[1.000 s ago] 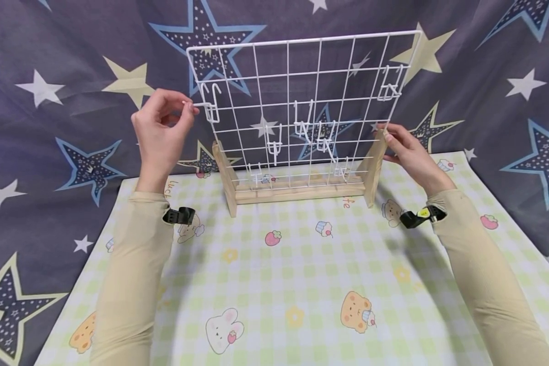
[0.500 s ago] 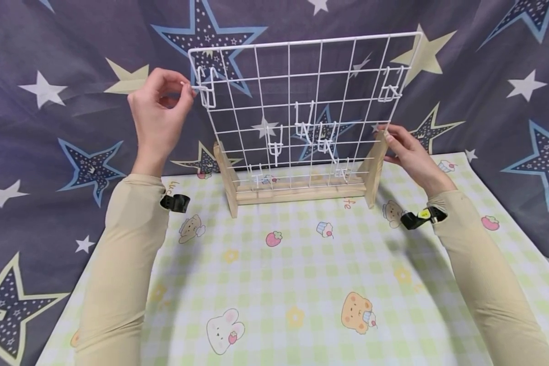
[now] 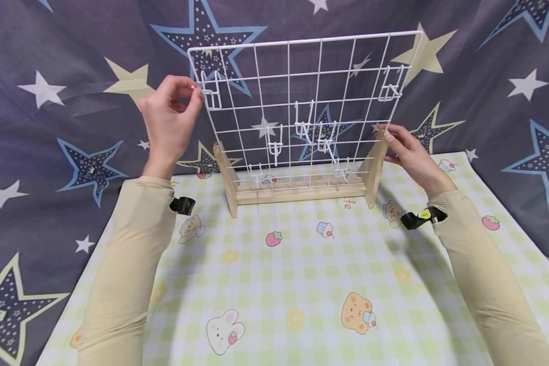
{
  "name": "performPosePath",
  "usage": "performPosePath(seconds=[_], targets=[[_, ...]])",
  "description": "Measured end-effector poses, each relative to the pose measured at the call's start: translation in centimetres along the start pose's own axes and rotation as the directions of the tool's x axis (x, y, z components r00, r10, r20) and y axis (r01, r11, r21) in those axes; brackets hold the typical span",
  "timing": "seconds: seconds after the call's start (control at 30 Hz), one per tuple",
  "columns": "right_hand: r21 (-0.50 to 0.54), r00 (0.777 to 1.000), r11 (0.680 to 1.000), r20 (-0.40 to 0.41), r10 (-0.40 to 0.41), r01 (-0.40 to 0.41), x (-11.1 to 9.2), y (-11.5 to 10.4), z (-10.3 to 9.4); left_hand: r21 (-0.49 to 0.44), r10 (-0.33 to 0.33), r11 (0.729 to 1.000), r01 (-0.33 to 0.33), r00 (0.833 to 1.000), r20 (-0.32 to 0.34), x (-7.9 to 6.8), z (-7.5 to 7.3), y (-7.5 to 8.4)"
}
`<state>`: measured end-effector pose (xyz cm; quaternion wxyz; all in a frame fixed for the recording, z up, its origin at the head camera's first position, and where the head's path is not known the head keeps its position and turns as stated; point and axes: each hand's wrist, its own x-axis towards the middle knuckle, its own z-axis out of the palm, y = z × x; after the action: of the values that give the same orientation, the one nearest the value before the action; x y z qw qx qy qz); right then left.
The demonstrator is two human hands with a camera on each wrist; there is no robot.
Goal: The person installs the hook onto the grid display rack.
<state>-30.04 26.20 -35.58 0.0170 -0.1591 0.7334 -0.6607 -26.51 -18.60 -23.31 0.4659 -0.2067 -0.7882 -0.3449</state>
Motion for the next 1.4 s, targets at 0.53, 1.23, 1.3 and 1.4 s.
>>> performPosePath(seconds=[0.53,1.23,1.3,1.4], targets=[[0.011,1.0,1.0,0.001,0.019,-0.019,-0.1,-0.1,0.0,-0.07,0.083,0.994,-0.08,0.995,0.05,-2.2,1.2,-0.7],[0.044,1.0,0.999,-0.001,0.0,0.001,0.0,0.2,0.2,-0.088,0.096,0.992,-0.089,0.993,0.069,-2.4,1.3,-0.7],[0.05,1.0,0.999,-0.004,-0.005,0.005,0.1,0.2,0.2,-0.08,0.089,0.993,-0.083,0.993,0.075,-2.6,1.2,-0.7],[0.068,1.0,0.998,-0.008,-0.012,0.012,0.1,0.3,0.2,-0.068,0.071,0.995,-0.066,0.995,0.076,-2.9,1.2,-0.8]])
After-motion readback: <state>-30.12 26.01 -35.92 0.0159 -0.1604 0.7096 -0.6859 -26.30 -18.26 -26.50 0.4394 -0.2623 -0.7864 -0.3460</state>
